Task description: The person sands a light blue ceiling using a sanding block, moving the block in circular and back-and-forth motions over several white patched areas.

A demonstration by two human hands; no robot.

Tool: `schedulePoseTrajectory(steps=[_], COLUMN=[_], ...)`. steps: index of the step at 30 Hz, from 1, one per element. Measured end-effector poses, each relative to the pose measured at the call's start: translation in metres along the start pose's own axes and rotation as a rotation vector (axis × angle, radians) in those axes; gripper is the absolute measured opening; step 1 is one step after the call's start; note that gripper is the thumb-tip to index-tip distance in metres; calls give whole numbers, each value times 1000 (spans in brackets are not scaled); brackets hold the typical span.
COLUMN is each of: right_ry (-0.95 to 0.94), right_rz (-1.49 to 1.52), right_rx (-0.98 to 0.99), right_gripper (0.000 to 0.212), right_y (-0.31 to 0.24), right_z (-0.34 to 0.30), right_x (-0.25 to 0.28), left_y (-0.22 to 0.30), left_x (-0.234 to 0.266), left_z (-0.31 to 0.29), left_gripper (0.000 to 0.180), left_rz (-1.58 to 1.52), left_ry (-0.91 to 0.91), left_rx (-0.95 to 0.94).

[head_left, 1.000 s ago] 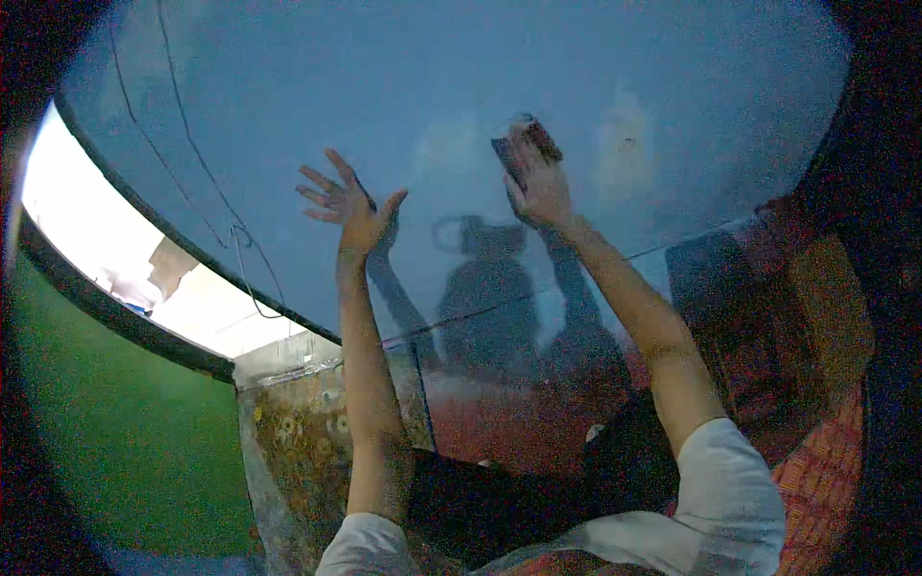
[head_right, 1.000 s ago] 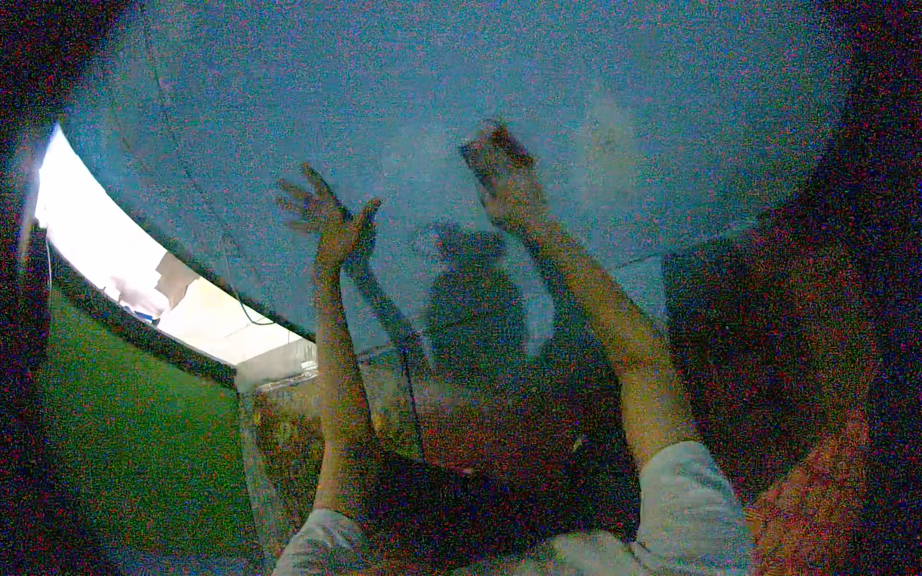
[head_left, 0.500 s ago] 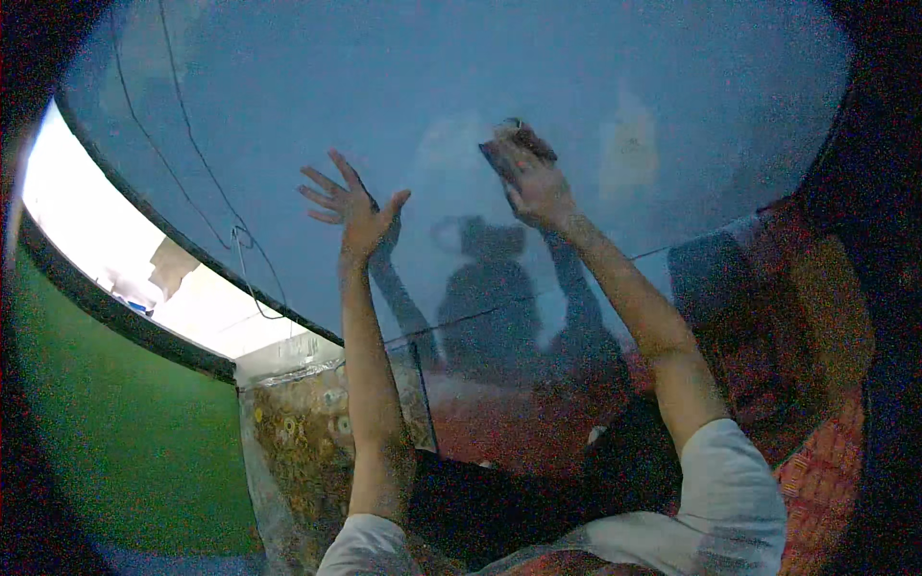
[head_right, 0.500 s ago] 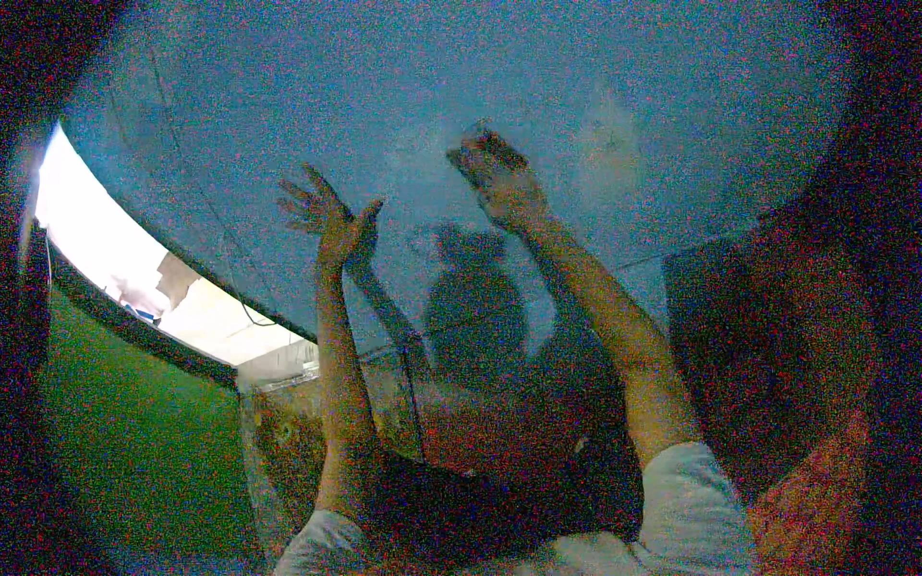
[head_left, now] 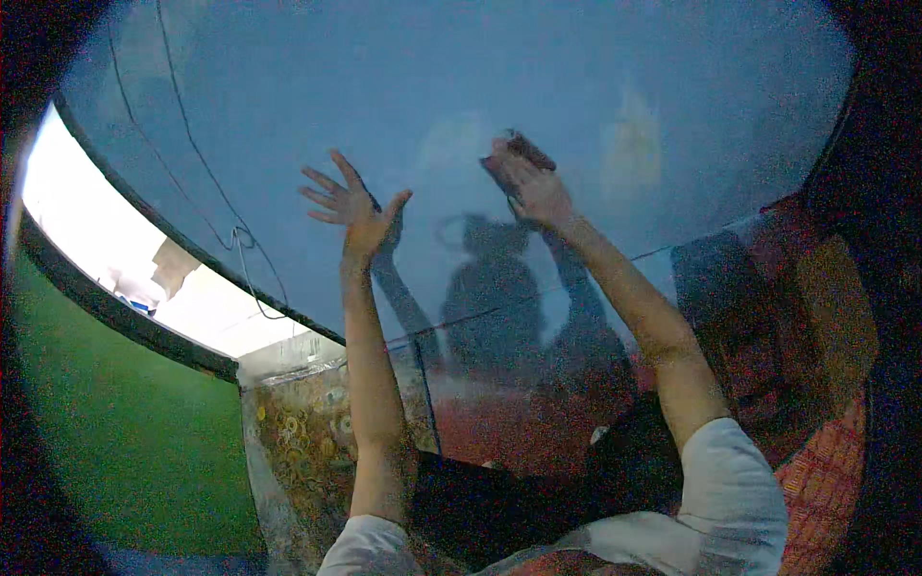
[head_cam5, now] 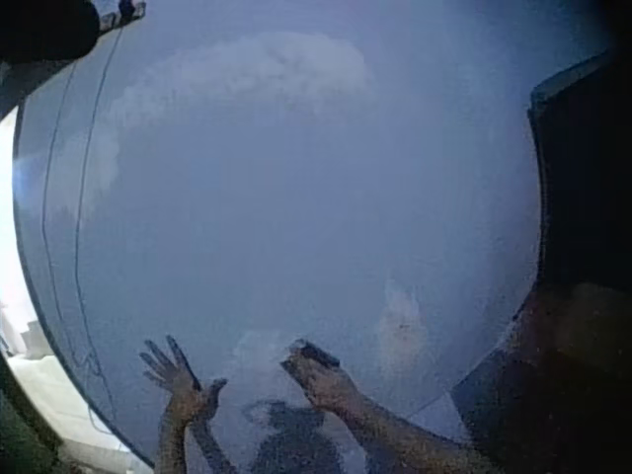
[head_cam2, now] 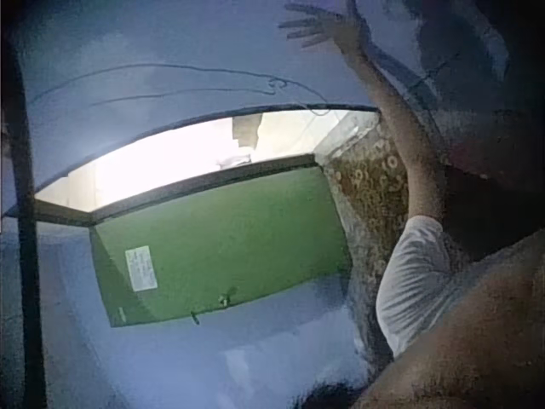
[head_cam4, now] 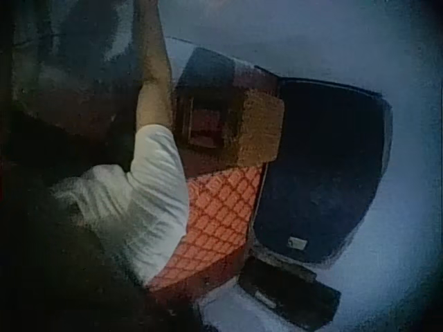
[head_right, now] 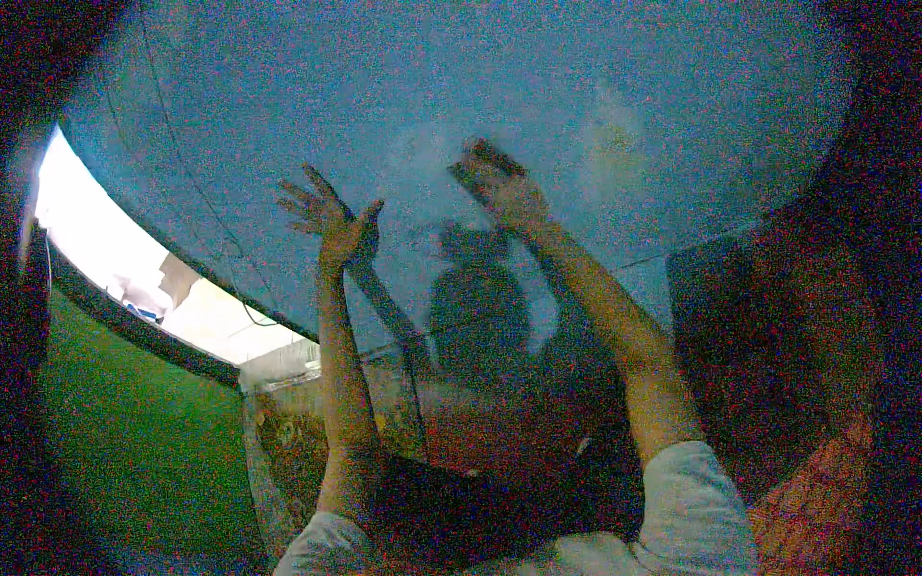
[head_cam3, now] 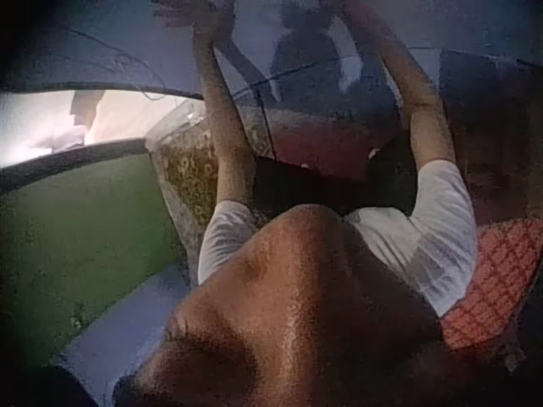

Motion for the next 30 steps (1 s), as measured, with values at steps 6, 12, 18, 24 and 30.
schedulePoseTrajectory(steps=[6, 12, 18, 24, 30], right_ry=[70, 245, 51, 242, 148], right_rz=[114, 62, -50, -8, 168], right_rx=[48, -105, -54, -134, -229], right_gripper=[51, 53, 62, 77, 65], right_y=[-24, 12, -8, 12, -6], right_z=[42, 21, 31, 35, 29], right_x=[24, 27, 13, 47, 16], left_y=[4, 12, 3, 13, 13], left_x=[6, 2, 9, 0, 13], left_z=[-5, -2, -6, -3, -5], left_gripper=[133, 134, 134, 134, 135], left_rz=[21, -24, 19, -23, 9], left_ry=[-7, -25, -35, -65, -57], left_rx=[-9, 22, 34, 35, 30])
Point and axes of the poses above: each hand's wrist, its own z-axis towards the middle knuckle, its own x-axis out of the back of the hand, y = z × x, the point moved 7 cm from there along z, towards the middle knuckle
